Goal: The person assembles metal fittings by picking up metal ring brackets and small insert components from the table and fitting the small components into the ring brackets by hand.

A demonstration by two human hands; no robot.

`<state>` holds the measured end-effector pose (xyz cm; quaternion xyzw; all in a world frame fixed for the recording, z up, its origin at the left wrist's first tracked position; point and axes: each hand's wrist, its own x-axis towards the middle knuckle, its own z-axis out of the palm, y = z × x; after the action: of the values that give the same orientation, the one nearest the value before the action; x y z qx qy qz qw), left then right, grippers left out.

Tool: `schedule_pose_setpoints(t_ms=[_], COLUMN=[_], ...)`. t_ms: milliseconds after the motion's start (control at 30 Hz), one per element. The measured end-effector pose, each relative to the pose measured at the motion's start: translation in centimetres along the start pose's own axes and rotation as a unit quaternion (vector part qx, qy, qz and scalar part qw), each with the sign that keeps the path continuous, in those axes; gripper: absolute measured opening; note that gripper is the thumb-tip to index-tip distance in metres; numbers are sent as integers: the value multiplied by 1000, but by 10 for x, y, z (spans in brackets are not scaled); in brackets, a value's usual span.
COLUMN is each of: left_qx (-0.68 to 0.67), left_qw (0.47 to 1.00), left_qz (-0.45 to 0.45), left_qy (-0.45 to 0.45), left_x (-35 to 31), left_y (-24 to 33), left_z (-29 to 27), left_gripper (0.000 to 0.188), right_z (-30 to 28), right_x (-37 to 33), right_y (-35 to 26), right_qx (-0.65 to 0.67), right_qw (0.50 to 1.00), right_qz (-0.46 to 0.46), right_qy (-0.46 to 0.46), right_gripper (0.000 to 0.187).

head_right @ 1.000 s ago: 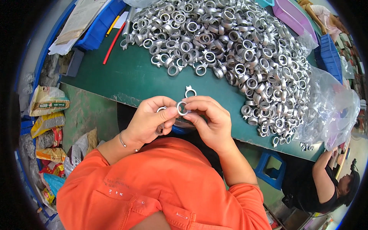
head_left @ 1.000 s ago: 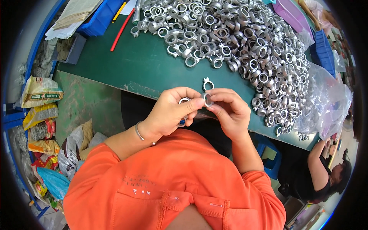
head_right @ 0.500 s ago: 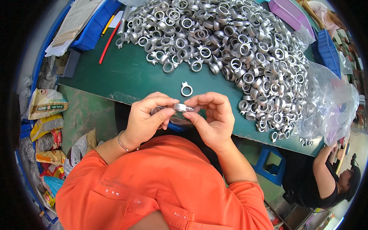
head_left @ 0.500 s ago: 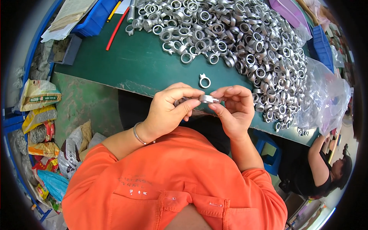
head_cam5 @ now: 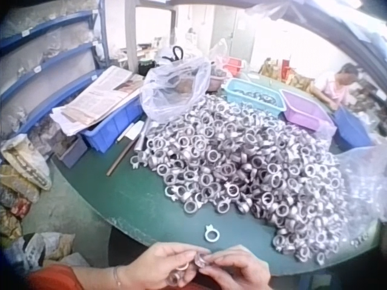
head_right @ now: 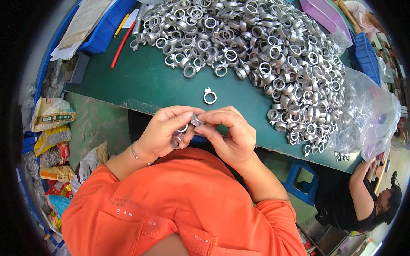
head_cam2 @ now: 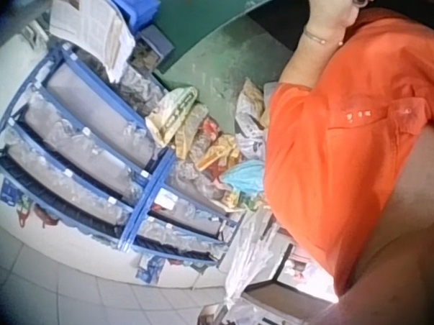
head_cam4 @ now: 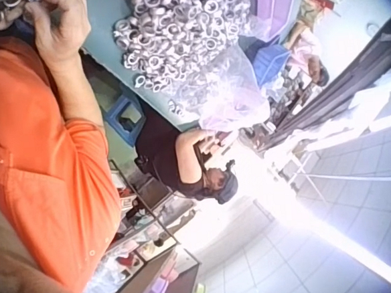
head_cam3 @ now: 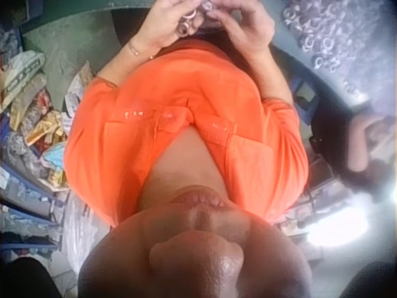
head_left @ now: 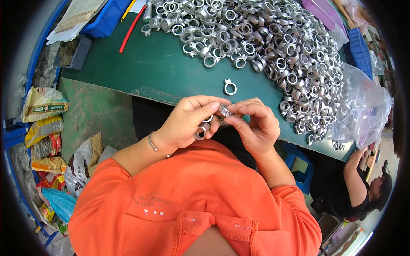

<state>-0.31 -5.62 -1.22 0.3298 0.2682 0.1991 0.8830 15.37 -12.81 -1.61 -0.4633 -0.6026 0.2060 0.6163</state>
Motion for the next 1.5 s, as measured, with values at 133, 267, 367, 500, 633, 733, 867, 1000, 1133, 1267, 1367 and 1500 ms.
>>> schedule_pose_setpoints(t_ms=[133, 267, 367, 500, 633, 733, 867, 1000, 1133, 1267, 1367, 1500], left_qx=[-13, -128, -73, -43, -219, -269, -123, 275, 260, 175, 135, 74], left_qw=[1000, 986, 971, 953, 950, 948, 975, 944, 956, 984, 989, 992], left_qz=[-3, -98, -193, -290, -216, -168, -188, -173, -82, 13, 65, 97], left_qy=[-7, -45, -117, -77, 41, -19, 0, -55, -107, -16, -4, 43], left_x=[1, -3, -6, 4, 50, 56, 53, 23, -6, -5, -3, 1], left_y=[-2, 7, -3, -32, -67, -70, -78, -49, -6, 11, 7, 2], left_z=[-3, -5, -22, -44, -60, -72, -74, -51, -15, 0, 3, 4], left_gripper=[30, 34, 31, 26, 34, 41, 47, 27, 9, 14, 13, 13], right_z=[3, -2, -11, -5, -9, -13, -18, -16, -14, -13, -11, -10], right_x=[-1, 2, 10, 18, 12, 8, 4, -1, -3, -3, -2, 6], right_y=[1, -1, 6, 16, 15, 8, 6, 11, 12, 8, 2, -4], right_qx=[21, 104, -168, -334, -251, 150, 270, 312, 324, 303, 294, -150], right_qw=[1000, 993, 984, 937, 960, 951, 907, 911, 920, 930, 934, 984], right_qz=[8, 52, 45, 30, 79, 271, 323, 269, 219, 207, 199, -70], right_qy=[16, 2, -35, -99, -91, -27, -19, -25, -28, -37, -29, -58], right_gripper=[24, 21, 18, 16, 15, 6, 8, 15, 25, 26, 26, 28])
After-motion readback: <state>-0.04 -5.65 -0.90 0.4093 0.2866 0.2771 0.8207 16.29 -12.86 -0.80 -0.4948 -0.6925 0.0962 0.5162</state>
